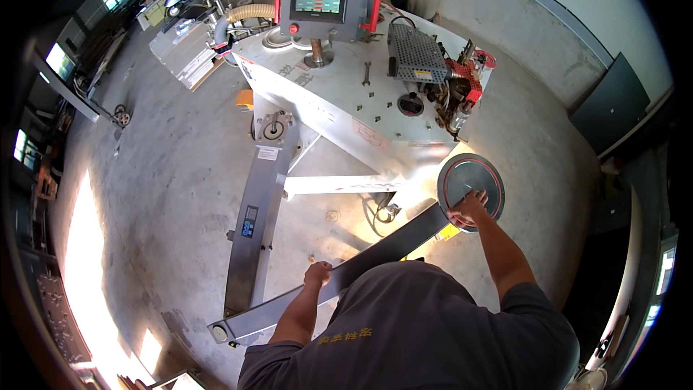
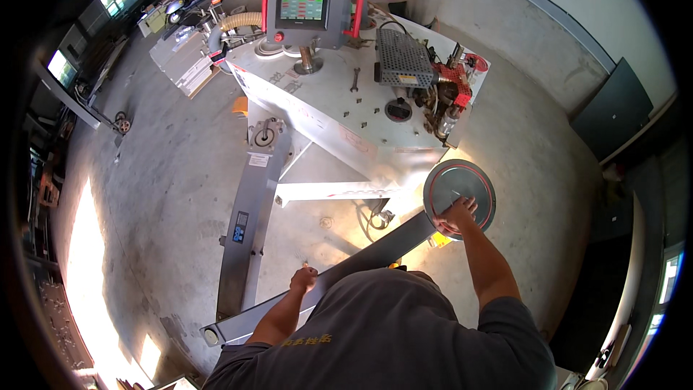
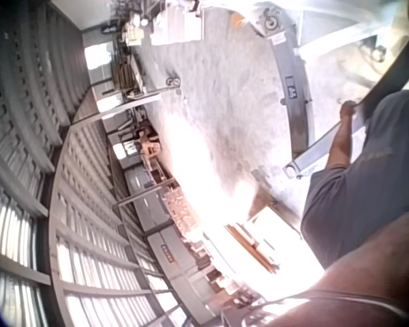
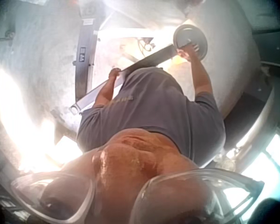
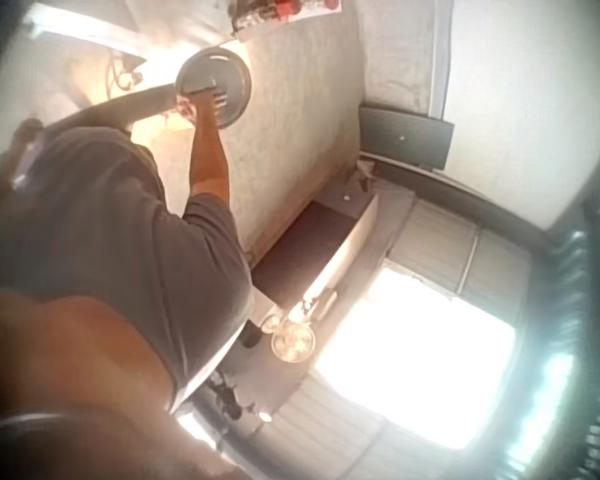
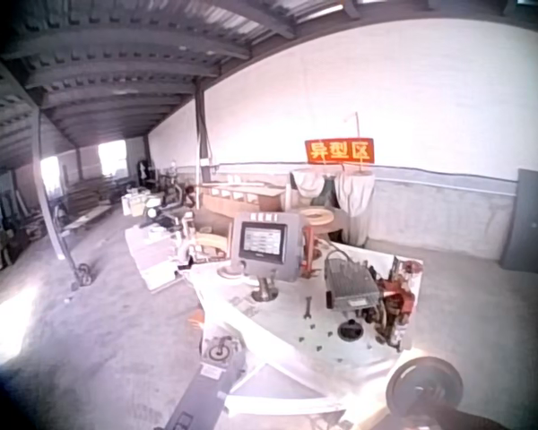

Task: The person cuts a strip of tape from a large roll using a utility knife and places it on a workbench. They then walk to a large industrial machine, place a metal disc on a rotating platform, and operate the machine's control panel while holding the disc in place.

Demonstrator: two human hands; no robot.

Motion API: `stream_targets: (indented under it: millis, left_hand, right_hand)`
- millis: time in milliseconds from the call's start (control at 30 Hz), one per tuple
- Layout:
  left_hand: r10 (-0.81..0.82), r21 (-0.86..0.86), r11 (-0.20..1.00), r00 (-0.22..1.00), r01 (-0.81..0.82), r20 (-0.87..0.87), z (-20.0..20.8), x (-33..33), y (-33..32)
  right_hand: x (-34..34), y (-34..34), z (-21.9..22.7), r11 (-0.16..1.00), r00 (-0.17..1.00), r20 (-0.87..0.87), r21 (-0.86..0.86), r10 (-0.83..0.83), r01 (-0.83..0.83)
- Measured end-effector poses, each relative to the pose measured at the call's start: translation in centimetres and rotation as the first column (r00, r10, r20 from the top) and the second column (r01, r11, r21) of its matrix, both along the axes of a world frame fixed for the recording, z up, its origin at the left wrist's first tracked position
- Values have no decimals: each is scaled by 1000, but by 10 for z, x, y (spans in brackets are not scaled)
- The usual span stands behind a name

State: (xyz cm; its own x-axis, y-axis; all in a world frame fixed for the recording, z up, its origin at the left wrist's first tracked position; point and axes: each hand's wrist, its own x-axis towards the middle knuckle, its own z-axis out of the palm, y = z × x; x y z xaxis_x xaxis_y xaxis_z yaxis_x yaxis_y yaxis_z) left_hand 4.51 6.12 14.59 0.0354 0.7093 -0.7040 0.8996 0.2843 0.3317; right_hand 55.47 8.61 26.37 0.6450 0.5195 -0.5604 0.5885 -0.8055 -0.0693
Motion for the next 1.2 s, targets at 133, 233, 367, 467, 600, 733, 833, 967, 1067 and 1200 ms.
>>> stream_targets:
  millis: [133, 233, 367, 467, 600, 733, 833, 967, 1067, 1200]
  left_hand:
    - [-28, 11, 1000, 1000, 28, -6, -9, 0, 0]
    - [-37, 16, 999, 999, 38, -11, -16, -3, -1]
    - [-55, 5, 998, 998, 55, -6, -17, -1, 2]
    - [-51, -1, 999, 999, 51, -5, -19, -3, 1]
    - [-35, -8, 999, 999, 35, -7, -12, -1, 1]
    - [-43, -25, 999, 999, 42, -12, -10, 0, 2]
    - [-45, -26, 999, 999, 45, -13, -14, 0, 2]
    - [-39, -20, 999, 999, 39, -5, -17, -3, 0]
    - [-52, -15, 999, 999, 52, -3, -12, 0, 2]
    - [-61, -4, 998, 998, 61, -4, -11, 0, 1]
  right_hand:
    - [7, -14, 2, 996, 999, -11, 76, 51, -50]
    - [12, -20, 1, 984, 987, 25, 79, 161, -162]
    - [51, -25, -48, 934, 927, 116, -20, 357, -357]
    - [53, -22, -53, 891, 879, 149, -36, 453, -453]
    - [48, -16, -44, 889, 886, 96, -115, 454, -443]
    - [40, -22, -31, 947, 945, 66, -48, 320, -318]
    - [35, -27, -22, 954, 953, 47, -11, 299, -299]
    - [12, -21, 14, 973, 975, -20, -51, 223, -224]
    - [32, -24, -16, 968, 969, -1, -54, 246, -246]
    - [40, -21, -33, 968, 969, -4, -60, 246, -245]
